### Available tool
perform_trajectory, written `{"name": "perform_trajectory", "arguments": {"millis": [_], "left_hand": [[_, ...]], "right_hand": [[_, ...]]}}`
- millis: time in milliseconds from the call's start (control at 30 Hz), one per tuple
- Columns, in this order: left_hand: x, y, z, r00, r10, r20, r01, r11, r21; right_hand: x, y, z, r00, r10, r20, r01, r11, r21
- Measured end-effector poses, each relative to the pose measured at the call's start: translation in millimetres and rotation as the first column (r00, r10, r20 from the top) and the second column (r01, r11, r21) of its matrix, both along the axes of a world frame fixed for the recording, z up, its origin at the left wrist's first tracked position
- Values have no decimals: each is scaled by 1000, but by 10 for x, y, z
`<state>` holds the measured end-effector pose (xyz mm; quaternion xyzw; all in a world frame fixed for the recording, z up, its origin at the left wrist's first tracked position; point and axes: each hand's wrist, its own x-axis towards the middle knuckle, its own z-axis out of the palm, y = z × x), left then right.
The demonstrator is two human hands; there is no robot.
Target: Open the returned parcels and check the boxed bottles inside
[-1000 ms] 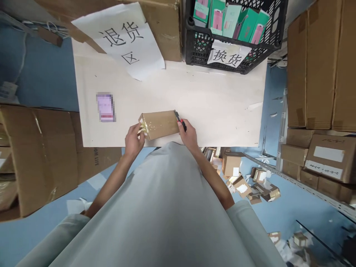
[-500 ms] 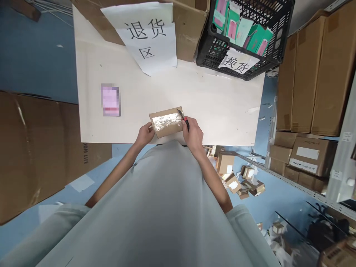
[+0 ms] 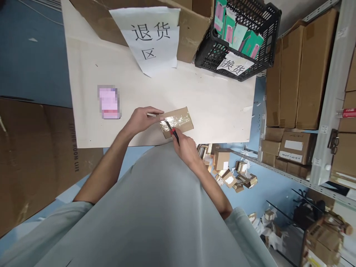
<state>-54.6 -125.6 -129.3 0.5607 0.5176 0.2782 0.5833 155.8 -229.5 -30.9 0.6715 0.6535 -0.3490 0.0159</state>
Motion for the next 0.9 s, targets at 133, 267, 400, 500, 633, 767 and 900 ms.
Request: {"name": "perform_trajectory", "arguments": {"millis": [133, 267, 400, 500, 633, 767, 900], "left_hand": [[3, 140, -98, 997, -74, 33, 75, 997, -32], [-27, 180, -133, 987, -146, 60, 149, 988, -47], [-40, 200, -127, 989, -140, 36, 142, 989, -49], [-53, 218, -136, 991, -132, 27, 134, 988, -73], [-56, 227, -155, 991, -125, 43, 129, 987, -91], [-24, 212, -155, 990, -130, 54, 136, 983, -127], [7, 166, -125, 995, -96, 41, 101, 983, -153]], "right_hand": [[-169, -1, -21, 997, 23, 72, -20, 999, -40], [-296, 16, -33, 996, 21, 81, -20, 1000, -19], [-374, 16, -2, 993, 25, 113, -21, 999, -33], [-419, 6, 21, 985, 37, 166, -25, 997, -72], [-518, 10, 28, 972, 55, 230, -30, 994, -110], [-692, 36, 34, 944, 75, 320, -26, 988, -154], [-802, 18, 18, 935, 88, 342, -36, 987, -154]]}}
